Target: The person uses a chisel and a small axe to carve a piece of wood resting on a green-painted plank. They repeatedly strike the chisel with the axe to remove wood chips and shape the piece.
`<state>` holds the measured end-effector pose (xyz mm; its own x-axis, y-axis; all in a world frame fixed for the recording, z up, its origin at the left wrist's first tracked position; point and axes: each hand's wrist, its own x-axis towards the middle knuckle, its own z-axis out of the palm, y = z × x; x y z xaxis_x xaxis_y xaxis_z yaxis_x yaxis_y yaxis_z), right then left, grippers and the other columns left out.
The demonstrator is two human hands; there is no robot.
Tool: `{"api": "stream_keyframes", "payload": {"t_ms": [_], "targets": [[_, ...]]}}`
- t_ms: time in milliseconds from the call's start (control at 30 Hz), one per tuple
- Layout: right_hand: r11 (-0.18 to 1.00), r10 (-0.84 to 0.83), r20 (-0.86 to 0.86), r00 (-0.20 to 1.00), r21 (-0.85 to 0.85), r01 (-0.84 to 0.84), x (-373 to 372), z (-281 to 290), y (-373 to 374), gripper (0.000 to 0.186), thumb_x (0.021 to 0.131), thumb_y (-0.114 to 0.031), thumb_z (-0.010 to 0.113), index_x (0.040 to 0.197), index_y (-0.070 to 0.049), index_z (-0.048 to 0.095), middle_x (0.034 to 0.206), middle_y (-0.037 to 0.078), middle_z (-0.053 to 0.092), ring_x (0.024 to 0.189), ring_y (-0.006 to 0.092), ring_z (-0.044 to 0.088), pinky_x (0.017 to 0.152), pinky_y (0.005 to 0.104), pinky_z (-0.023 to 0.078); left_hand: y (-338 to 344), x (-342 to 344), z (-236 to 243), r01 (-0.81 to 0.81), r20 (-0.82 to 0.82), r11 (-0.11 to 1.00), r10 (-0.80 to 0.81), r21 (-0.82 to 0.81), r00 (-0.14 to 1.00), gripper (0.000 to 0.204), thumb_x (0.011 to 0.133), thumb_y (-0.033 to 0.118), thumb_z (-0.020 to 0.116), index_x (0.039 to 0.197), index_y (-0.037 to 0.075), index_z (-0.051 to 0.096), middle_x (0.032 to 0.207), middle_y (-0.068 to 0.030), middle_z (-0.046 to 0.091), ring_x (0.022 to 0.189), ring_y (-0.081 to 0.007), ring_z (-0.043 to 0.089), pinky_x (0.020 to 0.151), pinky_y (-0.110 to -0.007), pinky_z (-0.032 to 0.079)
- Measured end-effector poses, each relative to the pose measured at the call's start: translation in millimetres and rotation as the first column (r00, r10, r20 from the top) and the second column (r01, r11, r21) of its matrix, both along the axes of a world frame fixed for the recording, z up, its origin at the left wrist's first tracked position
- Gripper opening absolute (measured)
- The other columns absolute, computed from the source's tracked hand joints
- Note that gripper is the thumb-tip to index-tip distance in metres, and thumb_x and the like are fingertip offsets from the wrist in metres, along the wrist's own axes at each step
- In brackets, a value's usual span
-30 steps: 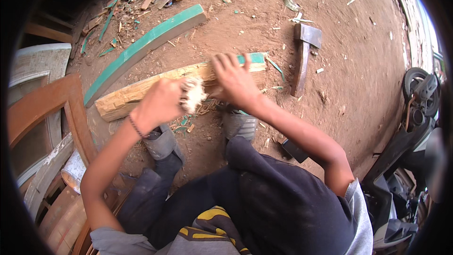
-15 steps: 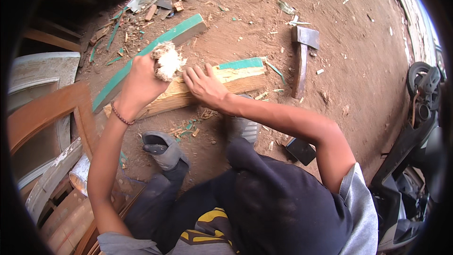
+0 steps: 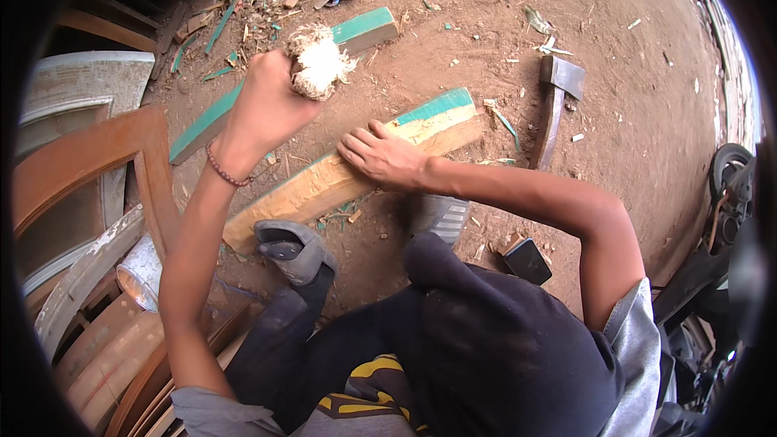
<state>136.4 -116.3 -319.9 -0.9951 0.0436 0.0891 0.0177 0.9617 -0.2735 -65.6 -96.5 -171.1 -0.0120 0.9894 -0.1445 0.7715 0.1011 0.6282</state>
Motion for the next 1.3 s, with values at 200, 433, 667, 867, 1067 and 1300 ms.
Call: {"api": "stream_keyframes", "payload": {"t_ms": [200, 433, 667, 867, 1067, 1300], "targets": [[0.996, 0.076, -0.039, 0.996, 0.048, -0.074, -16.4, -14.6, -8.9, 0.048, 0.086, -0.021, 0.051, 0.130, -0.001, 0.048, 0.128, 0.010, 0.050, 0.114, 0.0232, 0.047, 0.096, 0.0432, 0.037, -12.4, -13.1, -27.9, -0.076, 0.189, 0.975, 0.035, 0.209, 0.981, 0.030, 0.077, 0.002, 0.072, 0.106, 0.001, 0.067, 0.103, -0.0147, 0.069, 0.088, -0.0214, 0.068, 0.077, -0.030, 0.051], [0.927, -0.288, 0.030, 0.957, -0.243, 0.287, 4.3, 23.6, -15.8, 0.045, 0.085, -0.018, 0.059, 0.128, -0.007, 0.050, 0.134, 0.014, 0.045, 0.132, 0.0302, 0.038, 0.108, 0.0555, 0.029, 18.7, 25.7, -58.1, -0.084, 0.125, 0.864, 0.025, 0.496, 0.992, 0.022, 0.094, 0.007, 0.056, 0.111, 0.010, 0.069, 0.066, 0.0021, 0.049, 0.056, -0.0094, 0.046, 0.051, -0.025, 0.035], [0.100, -0.958, 0.177, 0.224, -0.526, 0.845, 152.5, 37.3, 78.5, 0.032, 0.085, -0.019, 0.068, 0.109, -0.001, 0.060, 0.108, 0.017, 0.059, 0.103, 0.0311, 0.058, 0.090, 0.0407, 0.046, 75.9, 114.7, -71.9, -0.380, 0.878, 0.924, 0.219, -0.046, 0.425, 0.012, 0.087, 0.011, 0.066, 0.078, 0.003, 0.064, 0.055, 0.0036, 0.052, 0.043, -0.0041, 0.045, 0.039, -0.023, 0.031], [-0.173, -0.960, 0.243, -0.138, -0.130, 0.976, 245.4, -7.3, 147.5, 0.065, 0.081, -0.036, 0.075, 0.121, 0.009, 0.050, 0.116, 0.025, 0.053, 0.104, 0.0320, 0.057, 0.088, 0.0410, 0.048, 127.9, 171.6, -94.4, -0.478, 0.959, 0.865, 0.245, -0.150, 0.142, 0.018, 0.088, 0.008, 0.063, 0.072, 0.006, 0.056, 0.055, 0.0026, 0.051, 0.039, -0.0033, 0.041, 0.035, -0.024, 0.026], [-0.187, -0.951, 0.270, -0.151, -0.110, 0.976, 236.6, -39.1, 156.8, 0.063, 0.077, -0.037, 0.078, 0.114, 0.008, 0.055, 0.094, 0.019, 0.067, 0.081, 0.0266, 0.067, 0.074, 0.0359, 0.053, 156.7, 175.0, -112.2, -0.547, 0.947, 0.826, 0.272, -0.137, 0.173, 0.018, 0.089, 0.013, 0.065, 0.080, 0.011, 0.050, 0.054, 0.0055, 0.039, 0.040, -0.0035, 0.030, 0.036, -0.023, 0.022], [-0.483, -0.726, 0.678, -0.115, -0.384, 0.787, 224.9, -35.7, 165.0, 0.038, 0.079, -0.022, 0.071, 0.103, 0.004, 0.058, 0.091, 0.016, 0.063, 0.078, 0.0249, 0.064, 0.072, 0.0374, 0.052, 156.3, 156.9, -132.9, -0.610, 0.865, 0.769, 0.163, 0.190, 0.474, 0.014, 0.086, 0.007, 0.065, 0.081, 0.007, 0.052, 0.056, 0.0017, 0.046, 0.040, -0.0060, 0.037, 0.035, -0.024, 0.027]]}}
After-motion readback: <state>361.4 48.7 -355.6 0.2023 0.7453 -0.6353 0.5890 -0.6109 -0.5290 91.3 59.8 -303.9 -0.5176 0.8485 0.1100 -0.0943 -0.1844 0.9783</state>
